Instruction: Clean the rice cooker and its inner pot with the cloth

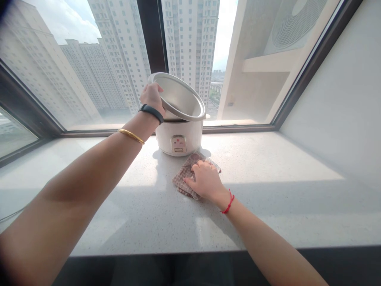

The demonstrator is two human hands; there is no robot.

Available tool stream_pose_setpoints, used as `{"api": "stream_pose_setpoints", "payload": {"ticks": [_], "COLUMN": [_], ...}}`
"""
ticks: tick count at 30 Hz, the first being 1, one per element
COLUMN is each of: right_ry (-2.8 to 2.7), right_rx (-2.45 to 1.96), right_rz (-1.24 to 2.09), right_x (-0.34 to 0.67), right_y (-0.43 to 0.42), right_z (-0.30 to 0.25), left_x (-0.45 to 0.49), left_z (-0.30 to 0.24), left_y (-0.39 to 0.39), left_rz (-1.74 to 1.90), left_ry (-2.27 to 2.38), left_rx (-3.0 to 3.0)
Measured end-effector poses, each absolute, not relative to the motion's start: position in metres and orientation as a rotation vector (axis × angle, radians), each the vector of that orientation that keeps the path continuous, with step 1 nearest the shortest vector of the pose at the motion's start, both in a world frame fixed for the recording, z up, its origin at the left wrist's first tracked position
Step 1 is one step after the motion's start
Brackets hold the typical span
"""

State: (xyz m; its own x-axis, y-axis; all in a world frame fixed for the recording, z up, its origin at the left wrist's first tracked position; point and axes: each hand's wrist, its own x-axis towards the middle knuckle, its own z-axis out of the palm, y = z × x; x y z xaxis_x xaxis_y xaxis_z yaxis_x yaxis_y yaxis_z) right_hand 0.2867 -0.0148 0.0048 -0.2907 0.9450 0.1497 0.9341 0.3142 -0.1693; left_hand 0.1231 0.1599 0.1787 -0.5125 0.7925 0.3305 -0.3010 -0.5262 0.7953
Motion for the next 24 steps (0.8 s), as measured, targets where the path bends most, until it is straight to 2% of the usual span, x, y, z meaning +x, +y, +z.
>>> {"api": "stream_pose_setpoints", "payload": {"ticks": [6, 10, 16, 21, 24], "right_ry": [-2.358, -2.348, -2.34, -2.32, -2.41], "right_rx": [-1.701, -1.704, -1.696, -1.8, -1.642], "right_rz": [0.09, 0.098, 0.14, 0.077, 0.095], "right_x": [0.288, 0.288, 0.286, 0.293, 0.315], "right_y": [-0.015, -0.015, -0.023, -0.047, -0.046], "right_z": [0.003, 0.005, 0.01, 0.025, 0.032], "left_x": [0.106, 0.071, 0.025, 0.018, 0.018], "left_z": [0.221, 0.223, 0.171, 0.122, 0.104], "left_y": [0.099, 0.048, -0.035, -0.09, -0.106], "left_rz": [2.113, 2.191, 2.446, 2.492, 2.365], "left_ry": [0.907, 0.745, 0.551, 0.988, 1.199], "left_rx": [1.196, 1.257, 1.252, 1.125, 0.999]}}
